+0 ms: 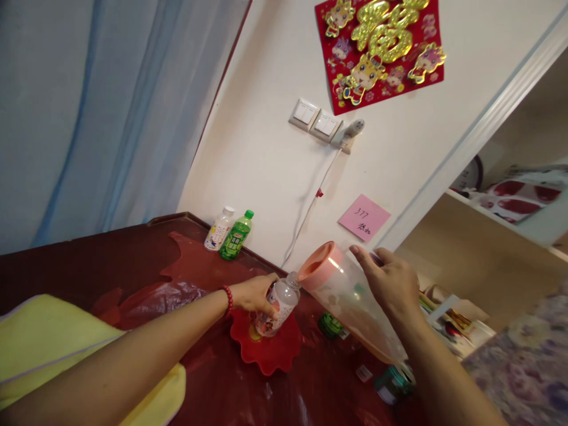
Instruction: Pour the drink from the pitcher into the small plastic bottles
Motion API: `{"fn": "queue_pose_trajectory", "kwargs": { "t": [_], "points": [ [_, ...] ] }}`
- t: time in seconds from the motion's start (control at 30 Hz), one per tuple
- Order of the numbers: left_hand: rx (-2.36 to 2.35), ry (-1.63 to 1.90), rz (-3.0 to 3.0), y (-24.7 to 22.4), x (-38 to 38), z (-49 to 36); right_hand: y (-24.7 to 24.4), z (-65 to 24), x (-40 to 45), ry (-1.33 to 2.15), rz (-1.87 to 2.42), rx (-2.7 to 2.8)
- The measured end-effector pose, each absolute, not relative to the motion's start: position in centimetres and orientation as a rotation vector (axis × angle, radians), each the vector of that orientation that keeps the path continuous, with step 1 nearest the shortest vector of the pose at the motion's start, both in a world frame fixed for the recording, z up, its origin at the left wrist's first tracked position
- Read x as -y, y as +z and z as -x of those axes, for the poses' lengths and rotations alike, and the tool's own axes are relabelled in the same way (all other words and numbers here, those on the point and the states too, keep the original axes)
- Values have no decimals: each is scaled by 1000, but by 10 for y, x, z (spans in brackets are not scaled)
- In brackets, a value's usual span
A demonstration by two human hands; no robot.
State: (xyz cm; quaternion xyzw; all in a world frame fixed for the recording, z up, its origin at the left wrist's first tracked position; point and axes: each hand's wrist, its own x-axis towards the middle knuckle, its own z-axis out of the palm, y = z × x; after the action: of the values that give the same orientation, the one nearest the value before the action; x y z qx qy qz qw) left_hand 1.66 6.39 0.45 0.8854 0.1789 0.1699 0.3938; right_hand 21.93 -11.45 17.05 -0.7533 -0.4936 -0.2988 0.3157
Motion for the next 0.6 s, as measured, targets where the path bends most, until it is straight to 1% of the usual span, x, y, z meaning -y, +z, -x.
{"fn": "queue_pose_trajectory", "kwargs": {
  "t": [0.13,0.6],
  "points": [
    [-451,433,-2240,6,-63,-16,171,-217,114,-726,2005,1258],
    [-458,428,-2240,6,-63,-16,172,-216,113,-726,2002,1256]
  ]
}}
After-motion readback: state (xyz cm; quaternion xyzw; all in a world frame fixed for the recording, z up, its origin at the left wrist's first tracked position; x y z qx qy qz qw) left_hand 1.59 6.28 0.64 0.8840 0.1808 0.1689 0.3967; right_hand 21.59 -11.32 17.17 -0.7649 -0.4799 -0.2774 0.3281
